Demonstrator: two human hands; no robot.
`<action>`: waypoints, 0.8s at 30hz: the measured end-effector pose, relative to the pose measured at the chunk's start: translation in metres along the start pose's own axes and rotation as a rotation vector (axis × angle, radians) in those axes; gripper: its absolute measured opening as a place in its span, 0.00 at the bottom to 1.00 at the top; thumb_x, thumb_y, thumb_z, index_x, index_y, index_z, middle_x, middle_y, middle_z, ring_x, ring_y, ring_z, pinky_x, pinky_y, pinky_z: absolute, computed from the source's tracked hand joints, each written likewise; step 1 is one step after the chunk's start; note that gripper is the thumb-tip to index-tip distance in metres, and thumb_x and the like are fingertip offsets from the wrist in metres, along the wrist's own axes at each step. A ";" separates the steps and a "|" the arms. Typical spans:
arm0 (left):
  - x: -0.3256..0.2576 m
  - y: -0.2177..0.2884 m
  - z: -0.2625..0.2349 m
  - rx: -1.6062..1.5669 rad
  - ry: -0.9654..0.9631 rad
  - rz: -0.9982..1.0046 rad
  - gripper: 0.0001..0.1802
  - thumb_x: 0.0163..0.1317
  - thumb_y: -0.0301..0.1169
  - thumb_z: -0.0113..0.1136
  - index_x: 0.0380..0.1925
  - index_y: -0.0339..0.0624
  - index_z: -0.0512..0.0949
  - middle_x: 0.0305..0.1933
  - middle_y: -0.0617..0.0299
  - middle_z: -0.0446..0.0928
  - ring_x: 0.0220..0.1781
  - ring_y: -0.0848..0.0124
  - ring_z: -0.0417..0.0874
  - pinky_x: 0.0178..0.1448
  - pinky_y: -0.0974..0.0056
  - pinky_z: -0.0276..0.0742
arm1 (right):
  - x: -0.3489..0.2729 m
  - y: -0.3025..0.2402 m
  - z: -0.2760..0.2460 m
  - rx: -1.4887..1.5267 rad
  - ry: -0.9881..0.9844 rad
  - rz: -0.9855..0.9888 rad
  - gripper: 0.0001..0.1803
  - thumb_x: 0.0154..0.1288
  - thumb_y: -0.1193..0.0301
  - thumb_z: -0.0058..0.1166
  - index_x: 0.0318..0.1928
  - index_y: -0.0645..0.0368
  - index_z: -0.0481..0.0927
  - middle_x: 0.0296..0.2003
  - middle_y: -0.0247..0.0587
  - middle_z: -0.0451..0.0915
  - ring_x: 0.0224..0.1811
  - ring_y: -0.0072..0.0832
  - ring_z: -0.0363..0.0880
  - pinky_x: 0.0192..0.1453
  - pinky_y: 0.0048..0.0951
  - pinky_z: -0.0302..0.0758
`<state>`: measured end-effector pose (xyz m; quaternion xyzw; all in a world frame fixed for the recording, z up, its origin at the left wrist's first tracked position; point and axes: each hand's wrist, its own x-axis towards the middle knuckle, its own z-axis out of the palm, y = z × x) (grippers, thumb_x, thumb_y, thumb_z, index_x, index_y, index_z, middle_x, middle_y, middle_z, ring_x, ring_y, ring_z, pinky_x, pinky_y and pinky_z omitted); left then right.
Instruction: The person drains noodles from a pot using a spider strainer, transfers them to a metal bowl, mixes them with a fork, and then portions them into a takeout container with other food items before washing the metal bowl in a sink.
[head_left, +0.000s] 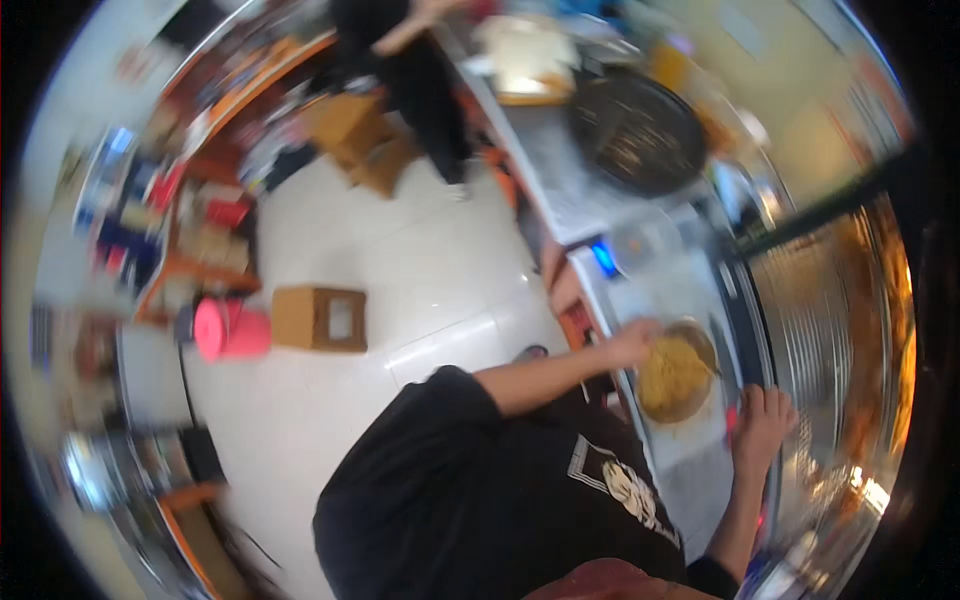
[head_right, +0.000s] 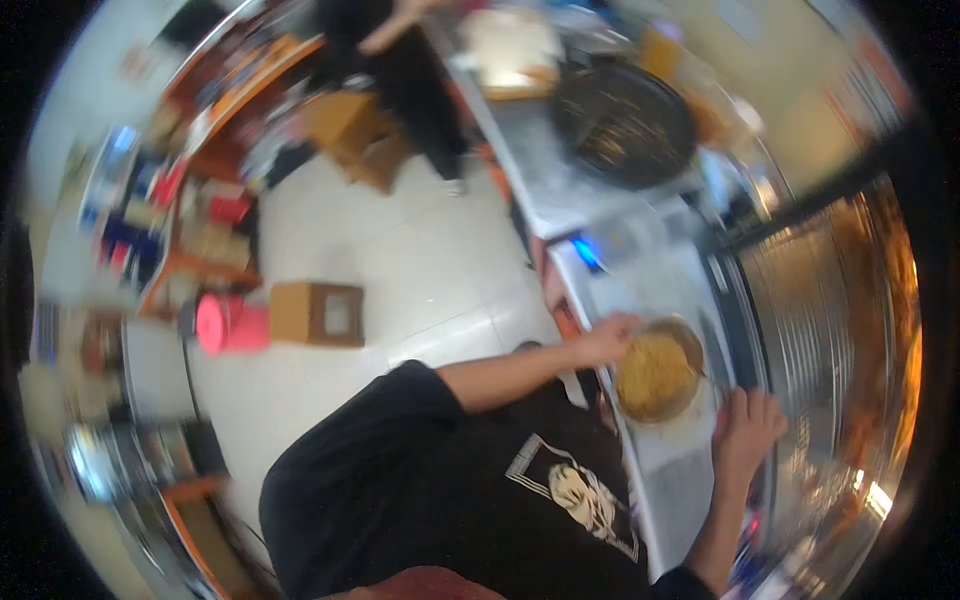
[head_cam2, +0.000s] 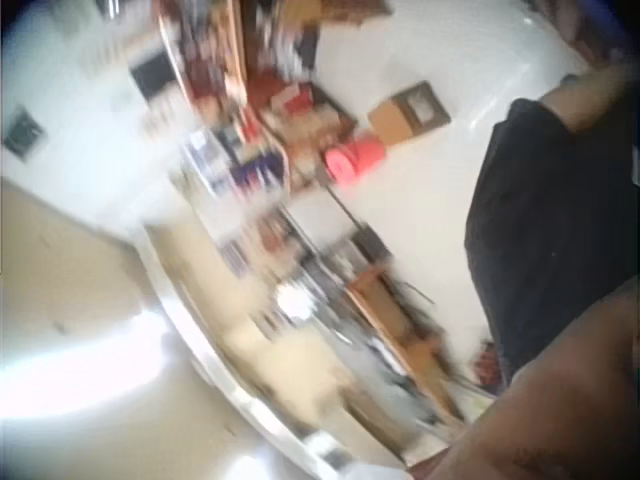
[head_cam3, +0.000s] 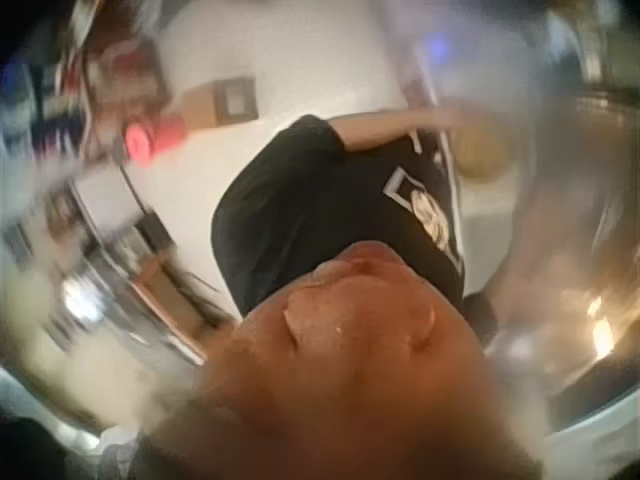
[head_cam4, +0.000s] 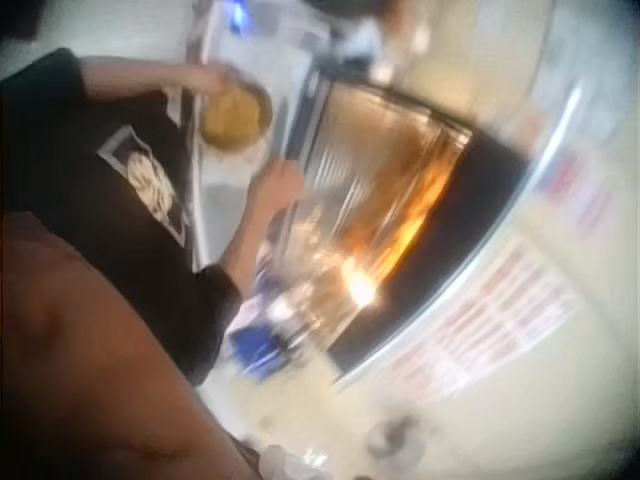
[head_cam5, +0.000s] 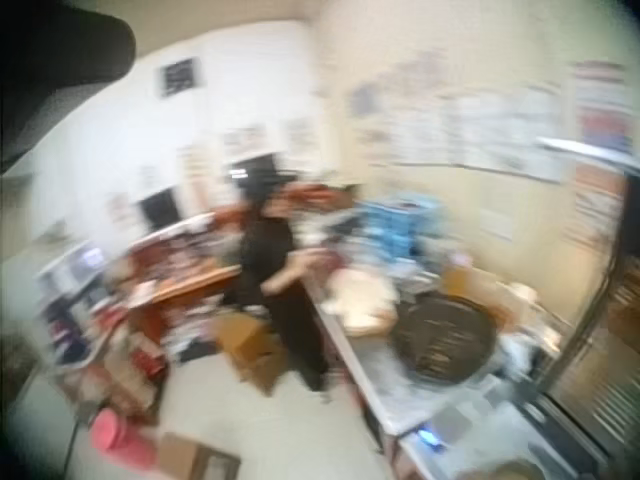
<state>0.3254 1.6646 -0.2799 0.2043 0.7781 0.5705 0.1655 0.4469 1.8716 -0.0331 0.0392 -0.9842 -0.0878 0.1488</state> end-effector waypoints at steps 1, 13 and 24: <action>0.002 0.027 -0.007 -0.072 -0.067 -0.098 0.24 0.60 0.27 0.54 0.57 0.34 0.76 0.58 0.40 0.75 0.60 0.51 0.76 0.64 0.51 0.72 | 0.005 0.005 0.013 -0.022 -0.003 -0.025 0.04 0.64 0.69 0.56 0.38 0.52 0.78 0.36 0.39 0.74 0.44 0.41 0.73 0.48 0.46 0.63; -0.001 0.018 0.003 -0.154 0.081 -0.015 0.17 0.54 0.21 0.52 0.44 0.29 0.79 0.35 0.37 0.81 0.40 0.47 0.84 0.46 0.50 0.78 | 0.043 -0.010 0.059 0.173 -0.215 -0.542 0.06 0.63 0.68 0.59 0.36 0.55 0.78 0.39 0.41 0.74 0.48 0.44 0.71 0.55 0.48 0.62; -0.004 0.019 0.005 -0.118 -0.023 -0.038 0.19 0.59 0.24 0.51 0.52 0.32 0.74 0.50 0.39 0.73 0.52 0.47 0.77 0.55 0.52 0.74 | 0.018 -0.028 0.099 0.305 -0.162 -0.338 0.04 0.64 0.71 0.57 0.35 0.56 0.76 0.36 0.44 0.73 0.44 0.45 0.71 0.50 0.46 0.62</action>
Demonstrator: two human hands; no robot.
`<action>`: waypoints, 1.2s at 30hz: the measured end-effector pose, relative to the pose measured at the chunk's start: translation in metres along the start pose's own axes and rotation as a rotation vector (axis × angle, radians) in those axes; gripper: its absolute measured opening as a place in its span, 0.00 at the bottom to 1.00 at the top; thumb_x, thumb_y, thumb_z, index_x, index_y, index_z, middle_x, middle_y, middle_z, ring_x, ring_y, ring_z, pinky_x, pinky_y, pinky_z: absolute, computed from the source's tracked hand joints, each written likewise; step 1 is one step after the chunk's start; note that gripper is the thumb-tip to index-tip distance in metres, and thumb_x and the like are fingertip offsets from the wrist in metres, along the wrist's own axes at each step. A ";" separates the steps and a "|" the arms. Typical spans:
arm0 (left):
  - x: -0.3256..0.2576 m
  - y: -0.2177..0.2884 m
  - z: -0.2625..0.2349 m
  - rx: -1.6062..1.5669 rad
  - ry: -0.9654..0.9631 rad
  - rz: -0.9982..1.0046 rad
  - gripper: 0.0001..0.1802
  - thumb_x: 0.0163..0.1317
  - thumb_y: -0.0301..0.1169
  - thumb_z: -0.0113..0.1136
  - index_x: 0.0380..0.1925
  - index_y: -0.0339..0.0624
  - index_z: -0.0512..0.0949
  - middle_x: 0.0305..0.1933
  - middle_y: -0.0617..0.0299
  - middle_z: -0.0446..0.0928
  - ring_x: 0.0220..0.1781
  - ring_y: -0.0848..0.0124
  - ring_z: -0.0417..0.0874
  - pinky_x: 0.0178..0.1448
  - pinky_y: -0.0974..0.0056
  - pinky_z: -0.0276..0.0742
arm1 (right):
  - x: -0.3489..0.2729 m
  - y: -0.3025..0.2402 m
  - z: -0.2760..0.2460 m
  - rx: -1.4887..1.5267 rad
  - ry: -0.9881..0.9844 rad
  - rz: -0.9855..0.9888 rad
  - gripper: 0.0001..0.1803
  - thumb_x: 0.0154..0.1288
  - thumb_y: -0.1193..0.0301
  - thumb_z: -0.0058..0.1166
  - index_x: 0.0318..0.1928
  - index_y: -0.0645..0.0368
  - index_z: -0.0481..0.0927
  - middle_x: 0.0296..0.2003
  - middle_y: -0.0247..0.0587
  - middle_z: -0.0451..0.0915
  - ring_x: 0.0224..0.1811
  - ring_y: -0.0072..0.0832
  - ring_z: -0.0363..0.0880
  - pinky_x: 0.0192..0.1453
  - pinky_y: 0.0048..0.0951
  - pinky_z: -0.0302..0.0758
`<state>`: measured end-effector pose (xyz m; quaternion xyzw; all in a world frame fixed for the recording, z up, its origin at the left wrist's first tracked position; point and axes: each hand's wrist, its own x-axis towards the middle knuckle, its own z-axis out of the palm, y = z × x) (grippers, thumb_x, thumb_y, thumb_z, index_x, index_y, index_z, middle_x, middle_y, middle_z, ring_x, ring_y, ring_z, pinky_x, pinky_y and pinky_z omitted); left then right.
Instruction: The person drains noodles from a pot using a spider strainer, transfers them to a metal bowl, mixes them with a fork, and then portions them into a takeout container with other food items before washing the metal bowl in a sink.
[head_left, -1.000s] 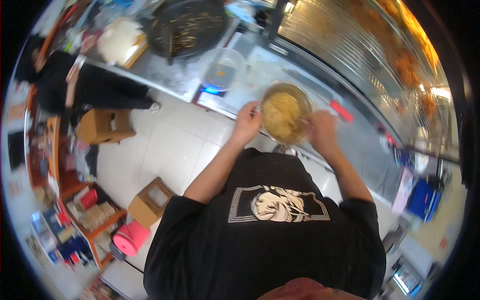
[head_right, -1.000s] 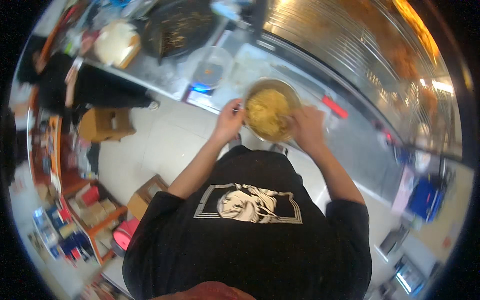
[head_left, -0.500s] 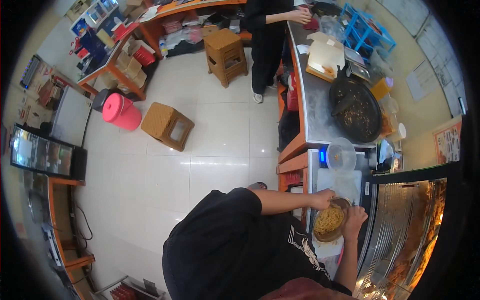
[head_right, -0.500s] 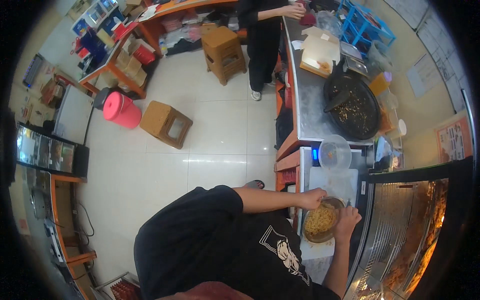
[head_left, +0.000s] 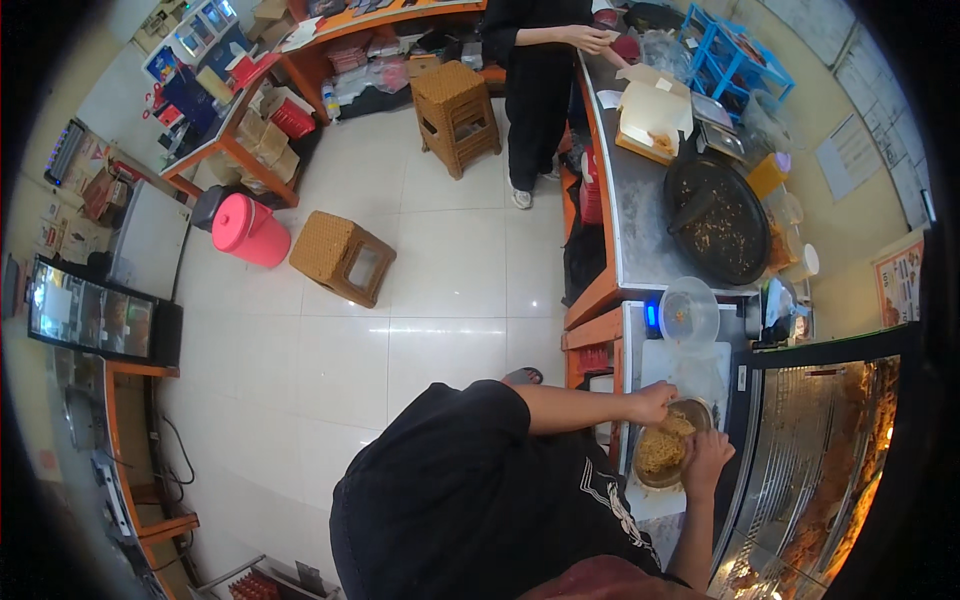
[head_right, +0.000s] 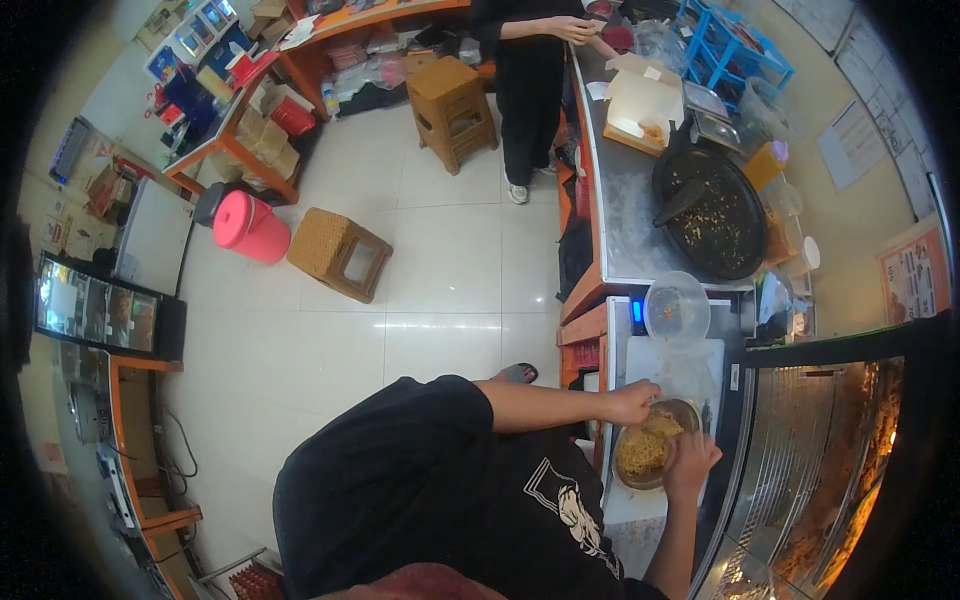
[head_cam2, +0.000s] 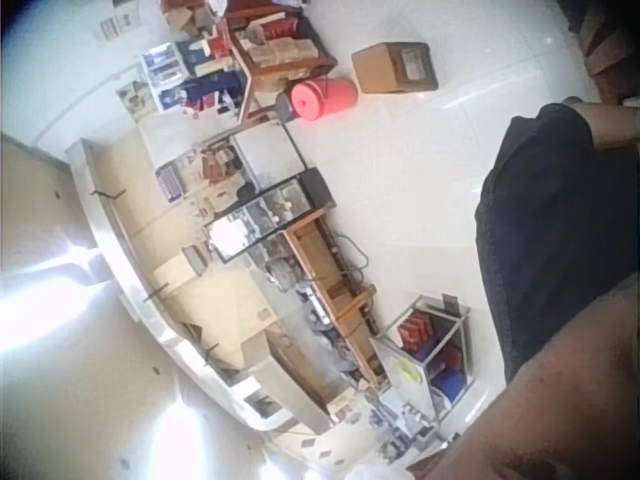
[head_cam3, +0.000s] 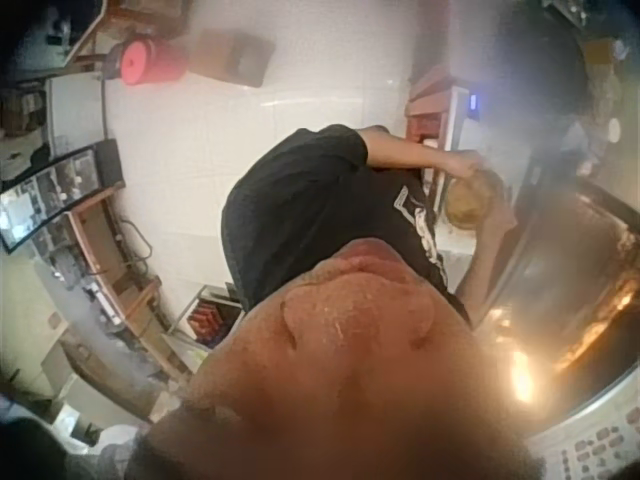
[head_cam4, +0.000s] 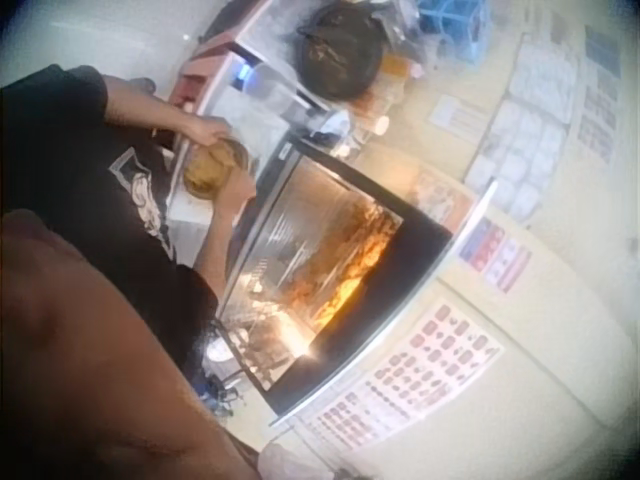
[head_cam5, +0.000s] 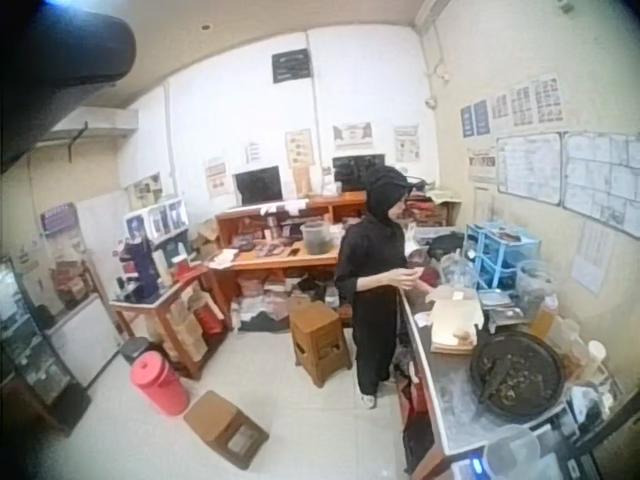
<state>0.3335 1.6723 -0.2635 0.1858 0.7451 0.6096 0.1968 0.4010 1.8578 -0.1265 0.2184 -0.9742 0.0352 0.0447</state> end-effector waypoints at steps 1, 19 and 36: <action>0.000 0.002 -0.003 0.003 -0.007 -0.002 0.19 0.59 0.24 0.51 0.52 0.32 0.74 0.50 0.39 0.73 0.52 0.47 0.77 0.55 0.52 0.74 | -0.007 -0.002 -0.017 0.003 0.001 0.007 0.04 0.64 0.71 0.57 0.35 0.56 0.76 0.36 0.44 0.73 0.44 0.45 0.71 0.50 0.46 0.62; -0.018 0.034 0.004 -0.032 -0.036 0.011 0.18 0.61 0.22 0.51 0.52 0.36 0.75 0.48 0.42 0.72 0.51 0.50 0.76 0.55 0.55 0.72 | -0.104 0.024 0.098 0.994 0.173 0.919 0.11 0.72 0.68 0.57 0.35 0.63 0.80 0.30 0.33 0.78 0.35 0.20 0.72 0.40 0.27 0.70; 0.003 -0.012 0.009 -0.135 0.032 -0.137 0.20 0.57 0.22 0.52 0.50 0.28 0.79 0.32 0.42 0.82 0.33 0.54 0.84 0.38 0.55 0.76 | -0.048 -0.023 -0.127 -0.429 0.128 0.238 0.05 0.66 0.68 0.57 0.38 0.53 0.78 0.37 0.37 0.74 0.49 0.38 0.73 0.53 0.42 0.62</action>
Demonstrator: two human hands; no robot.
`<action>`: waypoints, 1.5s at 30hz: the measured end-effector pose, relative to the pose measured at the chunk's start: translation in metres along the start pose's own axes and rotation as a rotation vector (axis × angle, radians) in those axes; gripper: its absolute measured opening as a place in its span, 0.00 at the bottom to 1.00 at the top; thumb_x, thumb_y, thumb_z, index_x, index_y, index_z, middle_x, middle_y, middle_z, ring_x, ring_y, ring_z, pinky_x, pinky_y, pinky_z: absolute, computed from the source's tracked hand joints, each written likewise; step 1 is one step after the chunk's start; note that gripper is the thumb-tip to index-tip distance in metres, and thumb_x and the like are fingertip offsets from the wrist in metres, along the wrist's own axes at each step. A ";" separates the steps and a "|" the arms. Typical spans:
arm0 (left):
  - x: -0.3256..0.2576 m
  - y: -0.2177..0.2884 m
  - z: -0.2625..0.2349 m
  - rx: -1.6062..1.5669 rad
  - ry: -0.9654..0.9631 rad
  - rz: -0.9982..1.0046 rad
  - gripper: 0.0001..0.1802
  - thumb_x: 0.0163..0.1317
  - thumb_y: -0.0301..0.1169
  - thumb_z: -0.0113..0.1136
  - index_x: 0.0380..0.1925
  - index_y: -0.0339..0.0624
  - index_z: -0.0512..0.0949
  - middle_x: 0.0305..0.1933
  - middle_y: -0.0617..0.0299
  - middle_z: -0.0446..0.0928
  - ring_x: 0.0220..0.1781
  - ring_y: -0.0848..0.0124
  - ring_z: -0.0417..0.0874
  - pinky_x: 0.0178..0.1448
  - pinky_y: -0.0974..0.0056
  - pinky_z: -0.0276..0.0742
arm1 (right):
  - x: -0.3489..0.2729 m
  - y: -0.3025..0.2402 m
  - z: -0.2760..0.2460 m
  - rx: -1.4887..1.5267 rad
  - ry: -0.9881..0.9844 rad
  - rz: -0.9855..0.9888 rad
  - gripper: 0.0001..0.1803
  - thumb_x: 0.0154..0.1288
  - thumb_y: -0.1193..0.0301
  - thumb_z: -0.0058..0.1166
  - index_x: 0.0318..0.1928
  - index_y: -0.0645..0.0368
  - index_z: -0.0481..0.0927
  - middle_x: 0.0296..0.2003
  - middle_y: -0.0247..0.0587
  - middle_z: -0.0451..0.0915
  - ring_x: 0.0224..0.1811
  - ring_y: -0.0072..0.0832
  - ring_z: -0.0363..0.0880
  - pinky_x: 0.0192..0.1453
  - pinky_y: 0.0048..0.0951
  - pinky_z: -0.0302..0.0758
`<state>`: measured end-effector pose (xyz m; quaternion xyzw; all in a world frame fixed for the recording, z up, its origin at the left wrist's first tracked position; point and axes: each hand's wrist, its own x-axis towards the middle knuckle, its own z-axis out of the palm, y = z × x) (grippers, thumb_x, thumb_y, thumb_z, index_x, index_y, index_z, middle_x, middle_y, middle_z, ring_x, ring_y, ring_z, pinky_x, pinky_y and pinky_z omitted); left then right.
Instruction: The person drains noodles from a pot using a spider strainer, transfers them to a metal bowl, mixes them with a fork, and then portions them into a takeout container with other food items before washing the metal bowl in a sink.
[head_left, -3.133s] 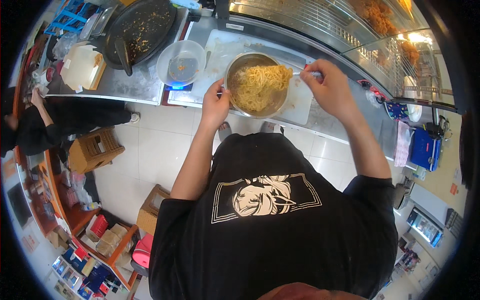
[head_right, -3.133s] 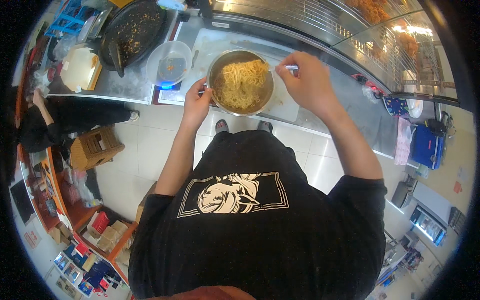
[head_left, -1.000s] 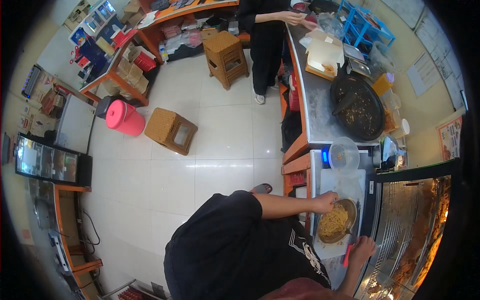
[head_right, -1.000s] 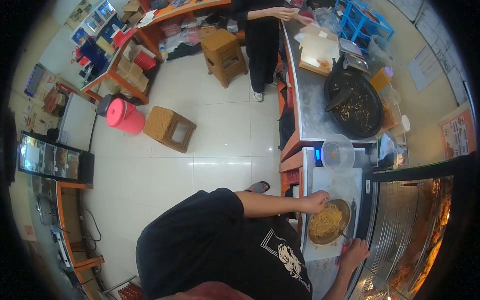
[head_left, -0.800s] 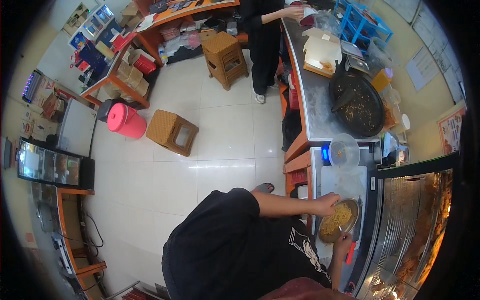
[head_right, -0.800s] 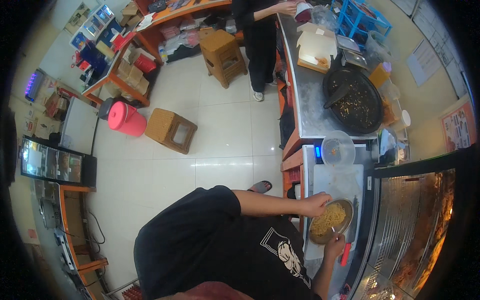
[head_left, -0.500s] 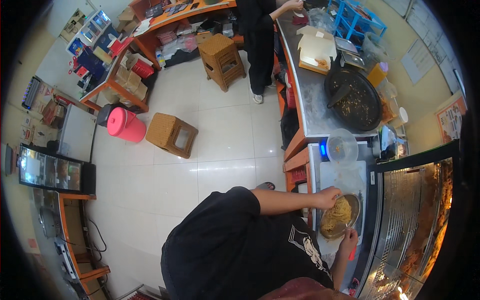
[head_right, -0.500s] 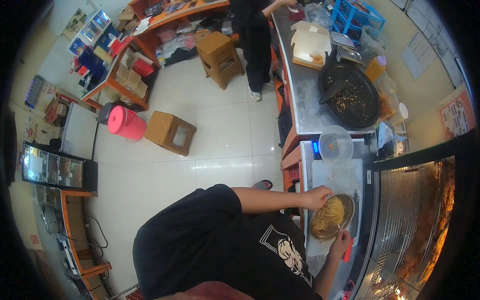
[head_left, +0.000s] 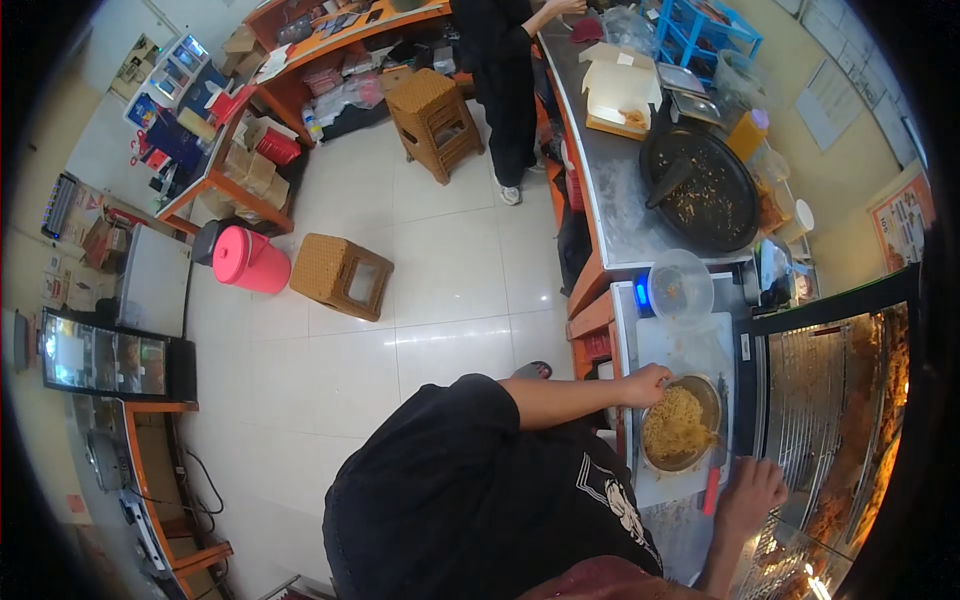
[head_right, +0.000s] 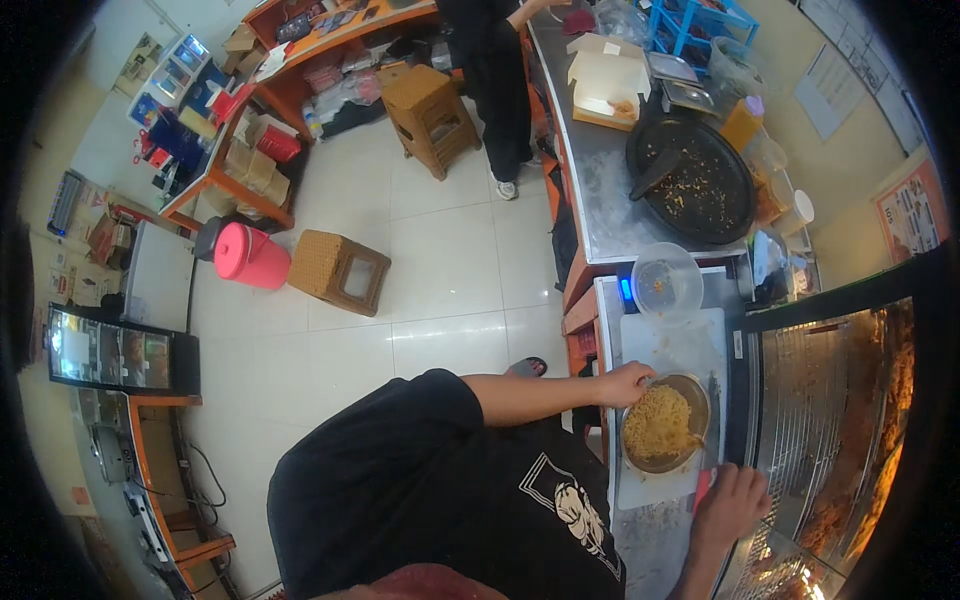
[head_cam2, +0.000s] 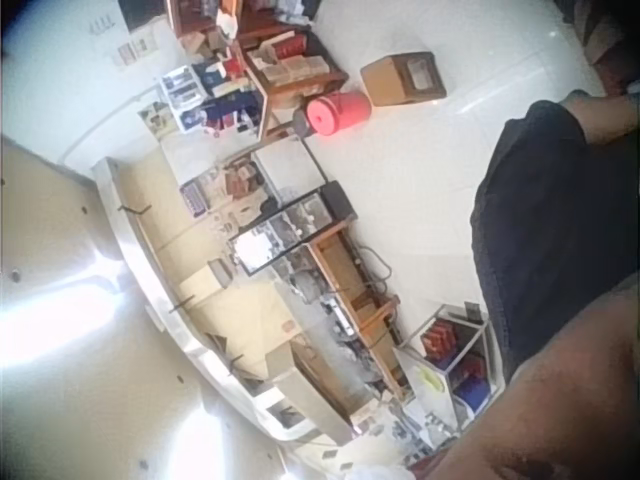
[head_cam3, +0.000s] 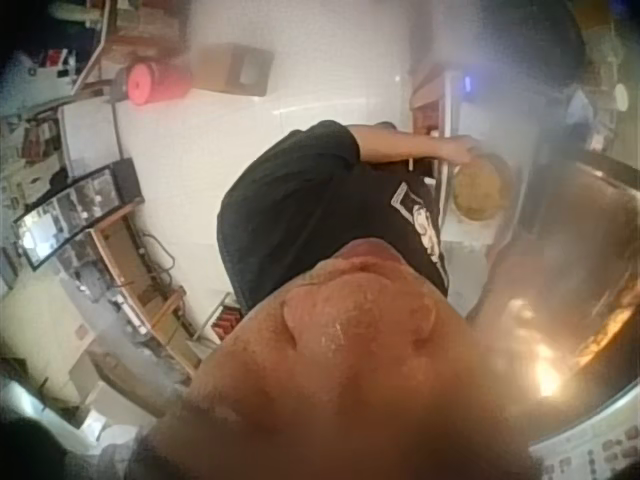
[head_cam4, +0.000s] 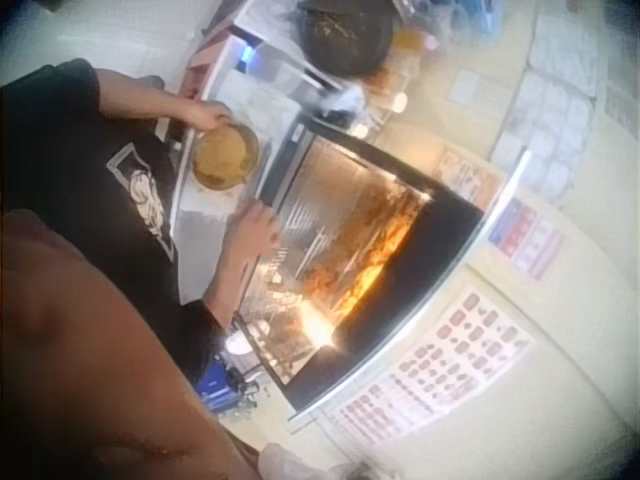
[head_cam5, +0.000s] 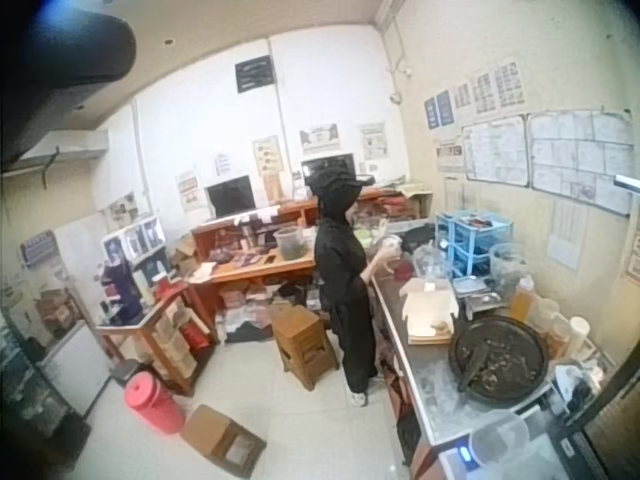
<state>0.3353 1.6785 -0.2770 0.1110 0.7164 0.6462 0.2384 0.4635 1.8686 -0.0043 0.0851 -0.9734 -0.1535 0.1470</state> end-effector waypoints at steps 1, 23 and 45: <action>-0.002 0.003 -0.002 -0.002 -0.002 0.000 0.20 0.57 0.22 0.52 0.50 0.28 0.79 0.32 0.42 0.82 0.33 0.54 0.84 0.38 0.55 0.76 | 0.005 0.003 -0.006 -0.067 0.037 -0.017 0.05 0.66 0.68 0.56 0.38 0.53 0.78 0.37 0.36 0.74 0.48 0.37 0.72 0.54 0.42 0.62; -0.015 0.016 -0.002 0.041 0.001 -0.077 0.18 0.59 0.24 0.55 0.50 0.31 0.78 0.36 0.46 0.81 0.37 0.57 0.82 0.42 0.56 0.76 | -0.039 0.030 0.144 0.085 -0.226 0.189 0.05 0.61 0.70 0.61 0.32 0.55 0.79 0.35 0.42 0.77 0.45 0.43 0.75 0.51 0.46 0.64; -0.013 -0.006 0.020 0.068 0.138 0.090 0.21 0.55 0.24 0.57 0.51 0.31 0.75 0.32 0.51 0.78 0.35 0.59 0.79 0.39 0.57 0.74 | -0.023 0.034 0.042 -0.009 0.062 0.120 0.07 0.68 0.65 0.57 0.38 0.54 0.78 0.36 0.38 0.75 0.46 0.39 0.73 0.50 0.45 0.64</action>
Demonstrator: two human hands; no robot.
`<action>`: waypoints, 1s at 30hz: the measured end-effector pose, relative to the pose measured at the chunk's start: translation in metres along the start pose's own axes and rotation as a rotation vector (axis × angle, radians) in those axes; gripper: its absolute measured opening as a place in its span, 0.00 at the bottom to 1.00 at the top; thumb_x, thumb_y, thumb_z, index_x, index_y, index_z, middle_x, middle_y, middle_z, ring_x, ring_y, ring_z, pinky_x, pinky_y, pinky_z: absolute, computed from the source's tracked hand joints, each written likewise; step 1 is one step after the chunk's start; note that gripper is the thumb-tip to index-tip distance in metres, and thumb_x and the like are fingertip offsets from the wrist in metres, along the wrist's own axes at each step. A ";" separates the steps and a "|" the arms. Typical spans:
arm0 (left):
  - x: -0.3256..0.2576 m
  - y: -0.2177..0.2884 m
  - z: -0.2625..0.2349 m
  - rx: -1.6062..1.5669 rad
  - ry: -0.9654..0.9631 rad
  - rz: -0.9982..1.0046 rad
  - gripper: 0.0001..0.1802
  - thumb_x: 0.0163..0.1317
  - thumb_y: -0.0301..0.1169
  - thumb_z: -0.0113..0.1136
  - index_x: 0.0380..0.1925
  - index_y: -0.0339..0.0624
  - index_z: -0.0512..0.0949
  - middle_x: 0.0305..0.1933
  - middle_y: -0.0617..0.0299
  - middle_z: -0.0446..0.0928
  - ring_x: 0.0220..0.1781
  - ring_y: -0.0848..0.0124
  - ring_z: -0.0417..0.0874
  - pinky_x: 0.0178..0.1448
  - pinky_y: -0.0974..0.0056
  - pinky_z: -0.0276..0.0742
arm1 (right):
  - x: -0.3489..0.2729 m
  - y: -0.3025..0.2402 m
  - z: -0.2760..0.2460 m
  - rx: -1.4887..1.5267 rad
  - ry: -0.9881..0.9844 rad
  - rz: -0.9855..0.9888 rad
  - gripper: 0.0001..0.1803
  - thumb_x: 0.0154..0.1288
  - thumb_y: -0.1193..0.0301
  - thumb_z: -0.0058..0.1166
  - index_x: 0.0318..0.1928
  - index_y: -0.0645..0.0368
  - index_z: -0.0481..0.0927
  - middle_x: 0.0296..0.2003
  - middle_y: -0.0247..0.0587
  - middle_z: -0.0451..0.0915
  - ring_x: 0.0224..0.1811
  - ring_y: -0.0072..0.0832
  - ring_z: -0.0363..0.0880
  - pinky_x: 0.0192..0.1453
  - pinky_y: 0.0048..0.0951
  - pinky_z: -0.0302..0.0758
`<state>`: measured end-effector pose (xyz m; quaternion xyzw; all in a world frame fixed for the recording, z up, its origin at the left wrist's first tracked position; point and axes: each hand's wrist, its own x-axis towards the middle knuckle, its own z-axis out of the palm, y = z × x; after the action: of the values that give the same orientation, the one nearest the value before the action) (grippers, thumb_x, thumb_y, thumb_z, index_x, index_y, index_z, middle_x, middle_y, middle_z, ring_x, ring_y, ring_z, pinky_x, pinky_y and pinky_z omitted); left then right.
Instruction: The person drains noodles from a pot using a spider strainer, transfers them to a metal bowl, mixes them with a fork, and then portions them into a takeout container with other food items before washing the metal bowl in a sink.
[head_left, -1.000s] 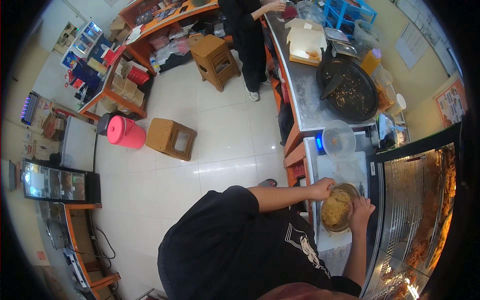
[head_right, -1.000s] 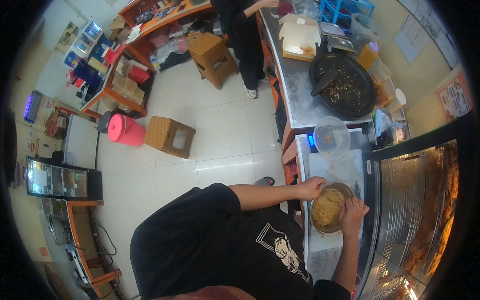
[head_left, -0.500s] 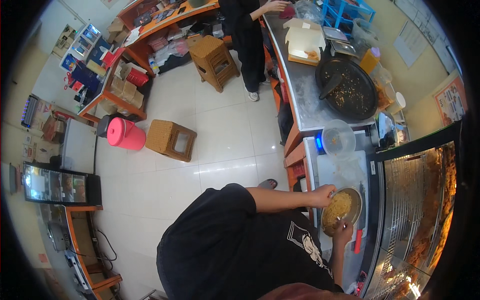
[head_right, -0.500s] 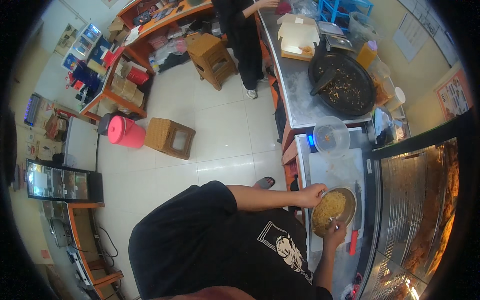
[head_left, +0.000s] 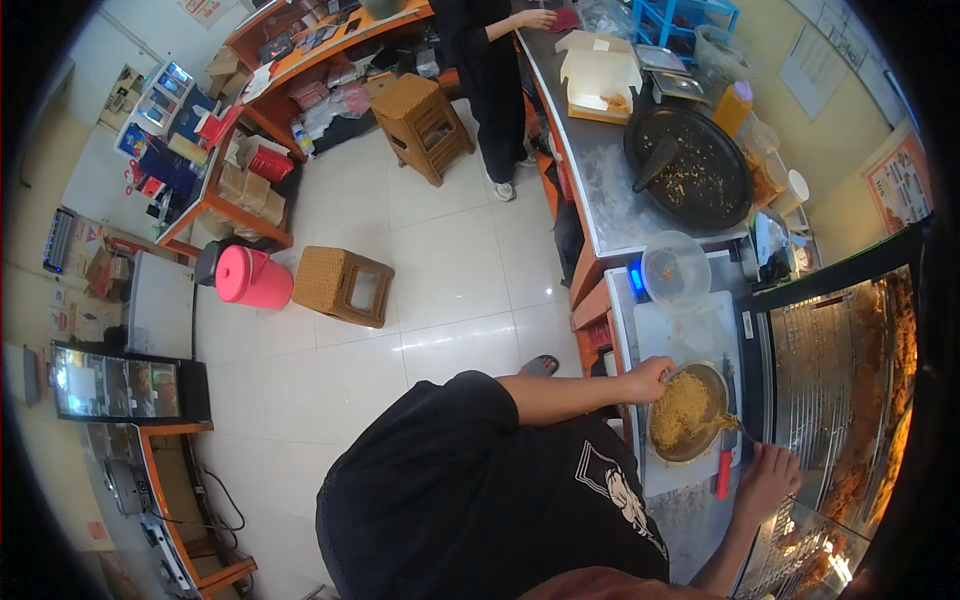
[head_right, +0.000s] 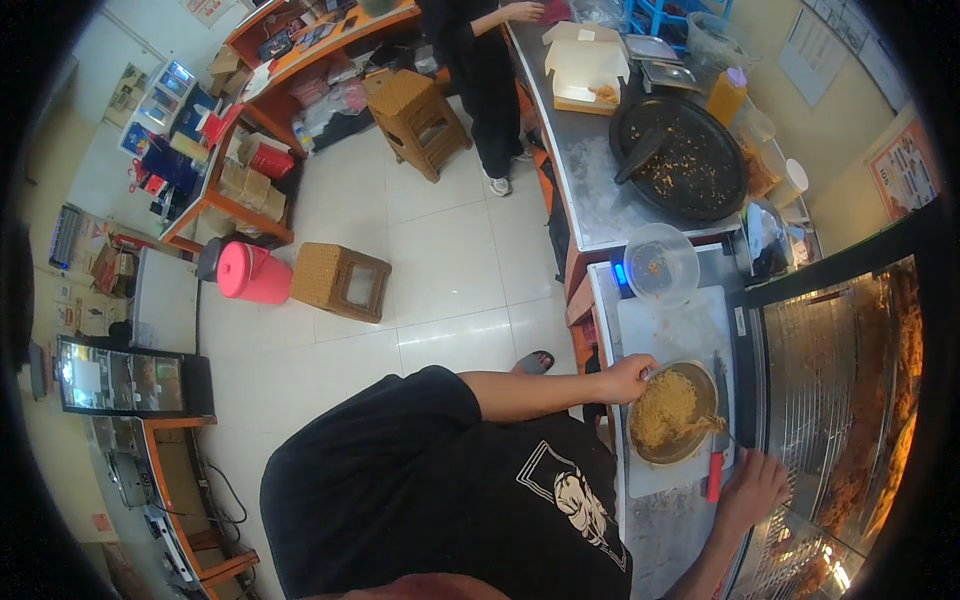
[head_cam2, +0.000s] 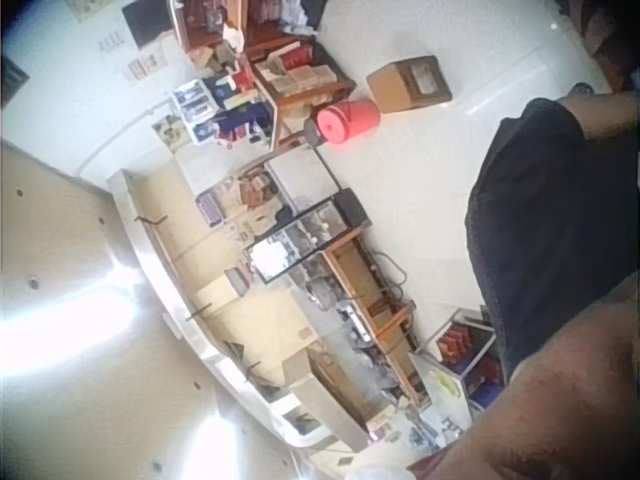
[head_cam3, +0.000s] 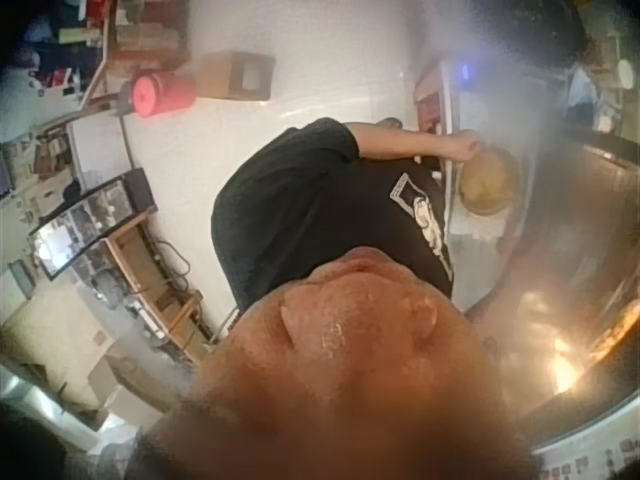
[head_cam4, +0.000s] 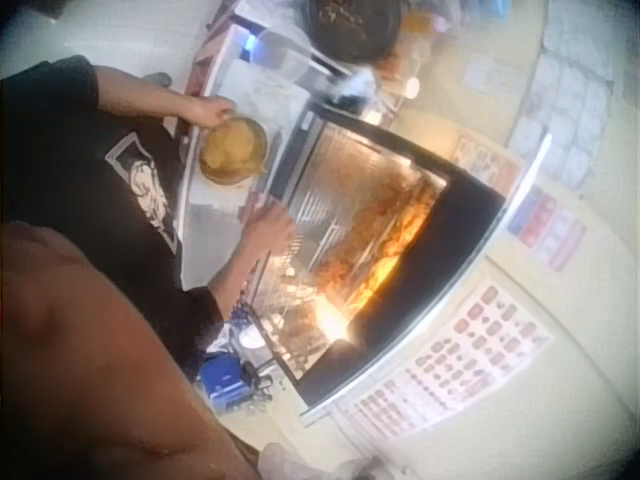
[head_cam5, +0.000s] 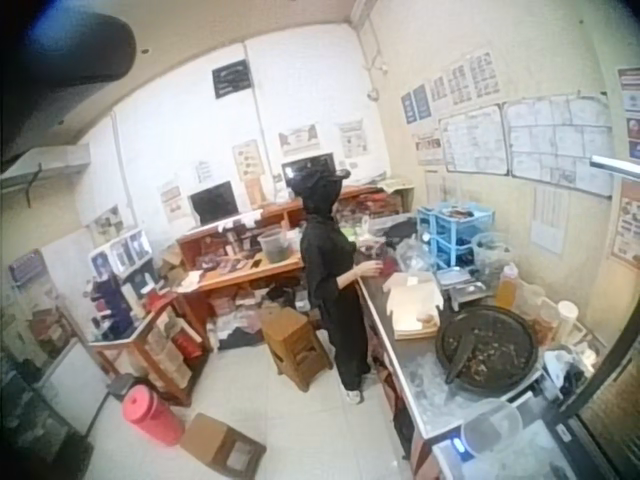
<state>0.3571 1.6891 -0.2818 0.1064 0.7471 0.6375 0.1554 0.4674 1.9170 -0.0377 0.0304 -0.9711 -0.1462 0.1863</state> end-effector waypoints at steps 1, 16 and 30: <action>0.000 0.001 0.000 -0.002 -0.008 -0.001 0.21 0.55 0.24 0.57 0.51 0.31 0.75 0.32 0.51 0.78 0.35 0.59 0.79 0.39 0.57 0.74 | 0.006 0.003 0.014 -0.004 -0.005 0.005 0.07 0.68 0.65 0.57 0.38 0.54 0.78 0.36 0.38 0.75 0.46 0.39 0.73 0.50 0.45 0.64; -0.007 0.034 -0.014 -0.055 -0.112 -0.108 0.19 0.59 0.23 0.55 0.52 0.34 0.76 0.31 0.56 0.76 0.33 0.66 0.77 0.36 0.58 0.73 | 0.012 -0.009 0.054 0.285 -0.273 -0.072 0.07 0.62 0.68 0.61 0.32 0.56 0.78 0.36 0.40 0.76 0.46 0.42 0.72 0.50 0.47 0.62; -0.003 0.020 -0.007 -0.008 -0.190 0.063 0.21 0.67 0.22 0.56 0.60 0.40 0.71 0.41 0.59 0.73 0.35 0.74 0.79 0.39 0.68 0.78 | -0.092 -0.089 0.170 0.961 -0.010 0.827 0.08 0.70 0.68 0.59 0.39 0.62 0.80 0.34 0.41 0.80 0.37 0.27 0.77 0.44 0.29 0.74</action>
<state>0.3566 1.6845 -0.2606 0.1893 0.7227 0.6320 0.2057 0.4898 1.8890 -0.2470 -0.2677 -0.8606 0.3902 0.1882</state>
